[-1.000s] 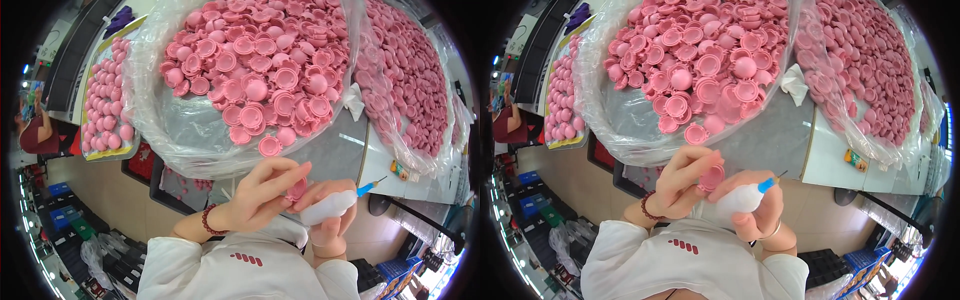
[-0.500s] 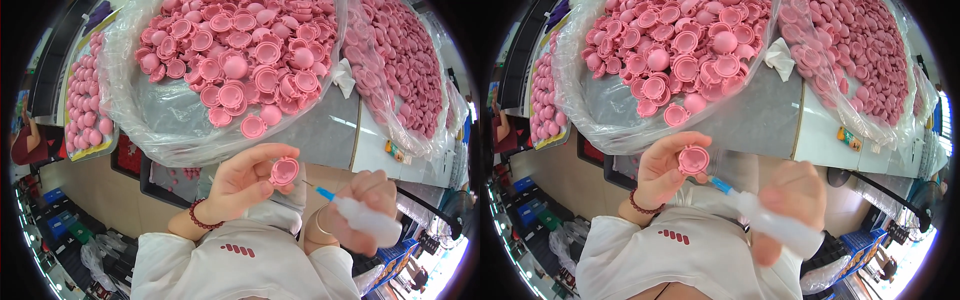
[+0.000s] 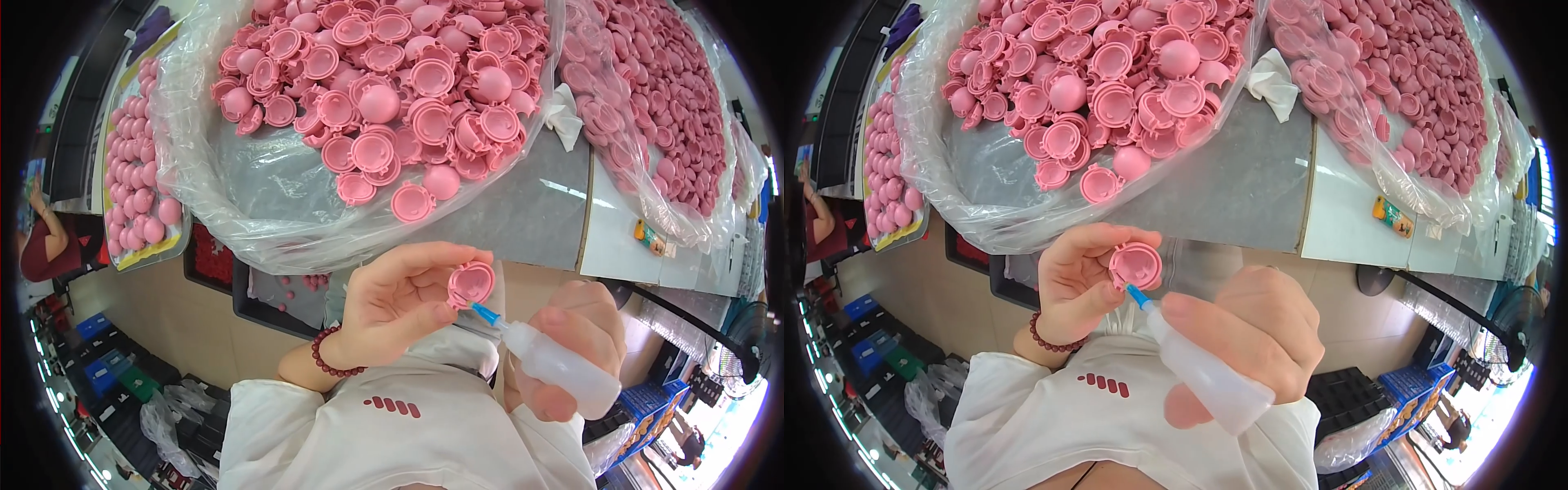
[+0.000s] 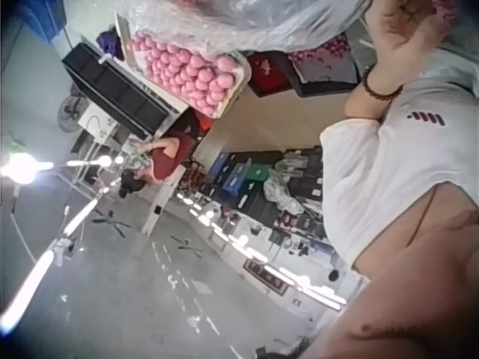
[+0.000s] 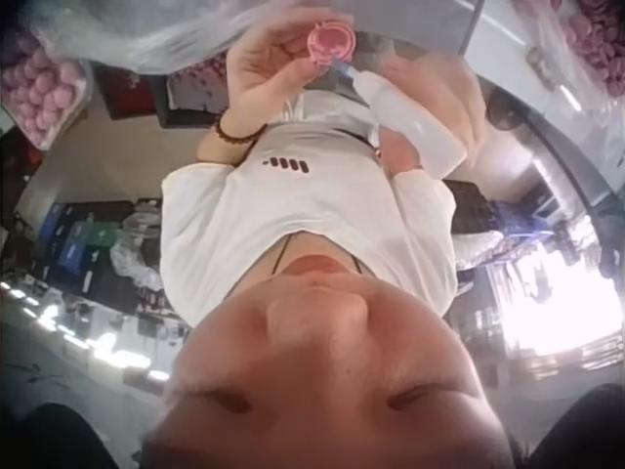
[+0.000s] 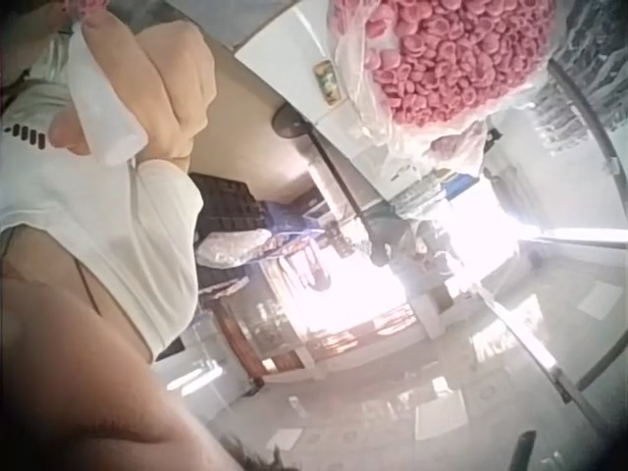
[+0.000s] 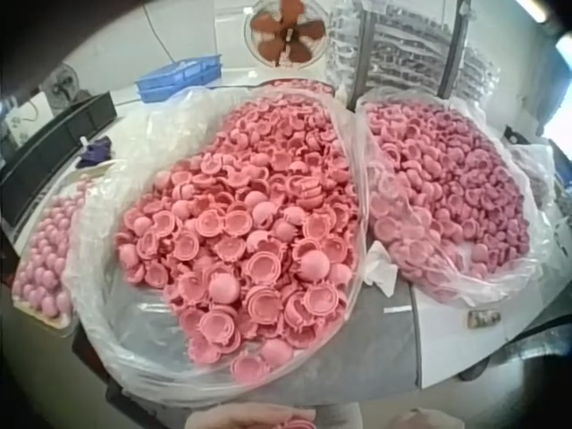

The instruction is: The person is applying glue to pink plastic spherical shell halves and joining them together.

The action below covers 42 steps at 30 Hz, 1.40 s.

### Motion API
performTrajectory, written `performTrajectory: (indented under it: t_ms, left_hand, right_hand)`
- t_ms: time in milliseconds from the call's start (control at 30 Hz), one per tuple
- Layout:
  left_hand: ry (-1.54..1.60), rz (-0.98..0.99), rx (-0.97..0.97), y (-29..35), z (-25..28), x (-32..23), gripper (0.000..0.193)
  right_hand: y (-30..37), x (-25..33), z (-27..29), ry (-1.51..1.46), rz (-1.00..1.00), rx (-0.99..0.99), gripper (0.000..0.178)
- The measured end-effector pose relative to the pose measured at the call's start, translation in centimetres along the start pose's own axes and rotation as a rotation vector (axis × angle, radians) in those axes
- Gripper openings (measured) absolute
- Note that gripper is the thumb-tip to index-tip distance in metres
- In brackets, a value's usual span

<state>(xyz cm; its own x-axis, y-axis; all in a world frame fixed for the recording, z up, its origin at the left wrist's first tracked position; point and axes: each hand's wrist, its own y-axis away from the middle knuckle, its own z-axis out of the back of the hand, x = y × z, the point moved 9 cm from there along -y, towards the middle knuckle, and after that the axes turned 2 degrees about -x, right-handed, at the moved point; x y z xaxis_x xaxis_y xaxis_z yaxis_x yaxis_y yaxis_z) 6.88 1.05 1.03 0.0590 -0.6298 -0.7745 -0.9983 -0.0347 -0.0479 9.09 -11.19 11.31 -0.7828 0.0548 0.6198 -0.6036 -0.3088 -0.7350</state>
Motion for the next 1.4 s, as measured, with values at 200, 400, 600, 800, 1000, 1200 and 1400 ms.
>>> performTrajectory:
  t_ms: [200,400,600,800,1000,1200,1400]
  left_hand:
    - [0.022,0.008,0.016,-0.1,-0.4,-0.2,0.042]
    - [0.008,0.011,0.02,-0.1,-0.3,-0.2,0.042]
    - [-0.093,-0.063,0.051,0.0,0.0,-0.8,0.043]
    - [-0.479,-0.203,0.045,0.1,-0.2,-2.5,0.04]
    - [-0.925,-0.553,0.012,0.6,-1.6,-4.6,0.042]
    - [-0.804,-0.495,0.083,0.3,-1.1,-4.4,0.034]
    - [0.267,0.03,0.184,-0.6,-0.4,0.6,0.036]
  right_hand:
    - [-0.2,-0.1,0.5,0.002,0.043,-0.064,0.056]
    - [-0.1,-0.2,0.8,-0.003,0.048,-0.109,0.056]
    - [-0.3,-0.4,0.6,0.006,0.036,-0.063,0.056]
    - [-0.1,-0.7,0.4,0.026,0.03,-0.06,0.057]
    - [0.7,-1.0,1.8,-0.065,0.073,-0.178,0.061]
    - [0.0,-8.2,4.2,0.419,-0.418,-0.125,0.036]
    - [0.6,-11.1,4.4,0.268,-0.489,-0.094,0.044]
